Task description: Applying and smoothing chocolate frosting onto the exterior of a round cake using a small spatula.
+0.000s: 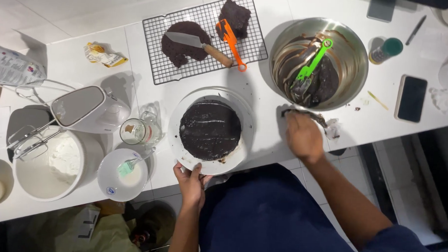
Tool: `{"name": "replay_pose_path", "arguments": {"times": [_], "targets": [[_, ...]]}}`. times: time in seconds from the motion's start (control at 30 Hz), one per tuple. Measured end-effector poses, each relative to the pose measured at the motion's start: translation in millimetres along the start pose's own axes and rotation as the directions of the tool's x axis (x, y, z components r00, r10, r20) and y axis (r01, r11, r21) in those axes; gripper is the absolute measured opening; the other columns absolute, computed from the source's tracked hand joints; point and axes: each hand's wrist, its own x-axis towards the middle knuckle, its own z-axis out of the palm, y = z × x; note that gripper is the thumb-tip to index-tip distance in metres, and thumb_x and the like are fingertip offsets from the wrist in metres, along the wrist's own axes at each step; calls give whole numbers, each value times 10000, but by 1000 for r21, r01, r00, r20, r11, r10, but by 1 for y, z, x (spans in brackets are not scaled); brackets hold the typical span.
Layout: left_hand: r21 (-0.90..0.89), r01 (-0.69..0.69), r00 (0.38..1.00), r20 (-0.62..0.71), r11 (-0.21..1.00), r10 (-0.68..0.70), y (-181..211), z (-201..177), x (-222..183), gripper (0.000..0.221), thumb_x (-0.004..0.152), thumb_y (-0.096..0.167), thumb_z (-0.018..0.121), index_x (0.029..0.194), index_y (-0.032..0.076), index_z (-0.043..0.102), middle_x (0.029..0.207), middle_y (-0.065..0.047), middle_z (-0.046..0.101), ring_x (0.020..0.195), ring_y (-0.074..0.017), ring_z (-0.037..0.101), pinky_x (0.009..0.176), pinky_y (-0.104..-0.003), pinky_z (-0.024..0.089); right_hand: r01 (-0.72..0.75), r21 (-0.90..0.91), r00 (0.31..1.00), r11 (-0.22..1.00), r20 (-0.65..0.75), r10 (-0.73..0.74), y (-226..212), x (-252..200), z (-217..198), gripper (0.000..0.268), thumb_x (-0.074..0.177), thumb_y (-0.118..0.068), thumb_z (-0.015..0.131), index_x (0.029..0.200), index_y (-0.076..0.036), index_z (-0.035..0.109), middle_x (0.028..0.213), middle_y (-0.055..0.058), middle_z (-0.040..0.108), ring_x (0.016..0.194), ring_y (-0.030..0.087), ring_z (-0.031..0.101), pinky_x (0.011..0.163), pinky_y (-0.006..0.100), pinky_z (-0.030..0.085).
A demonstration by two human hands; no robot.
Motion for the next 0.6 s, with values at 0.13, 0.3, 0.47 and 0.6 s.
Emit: {"name": "replay_pose_path", "arguments": {"times": [0.13,0.3,0.47,0.6], "targets": [[53,-43,994,-97,998,48,0,8,-8,588,963,97,622,1397,166,231,1309,-206,478,943,-376,671,827,-509,642,50,394,998,918,-46,-35,-47,73,-26,235,950,-67,597,1137,-70,739,964,140,707,933,309,707,851,376,565],[60,-88,984,-149,994,96,-1,13,-22,583,983,136,628,1410,102,232,1159,-170,458,831,-287,646,815,-442,660,-161,300,986,940,14,164,-42,214,110,293,846,-12,708,1128,-17,628,976,152,578,899,342,649,747,425,566],[-16,-14,971,-240,1000,10,34,17,-58,546,937,204,655,1376,133,336,1043,-93,431,709,-258,679,819,-369,630,-398,45,881,916,298,368,-46,245,167,220,959,-78,661,1177,-64,638,1136,141,617,1072,329,550,803,396,561],[-83,-76,948,-315,994,46,11,-21,-44,490,978,132,611,1392,123,348,1082,-160,501,748,-289,721,687,-307,597,-406,116,891,906,269,365,-41,237,166,272,897,-33,696,1151,-57,599,1075,140,613,987,302,565,785,380,531]]}}
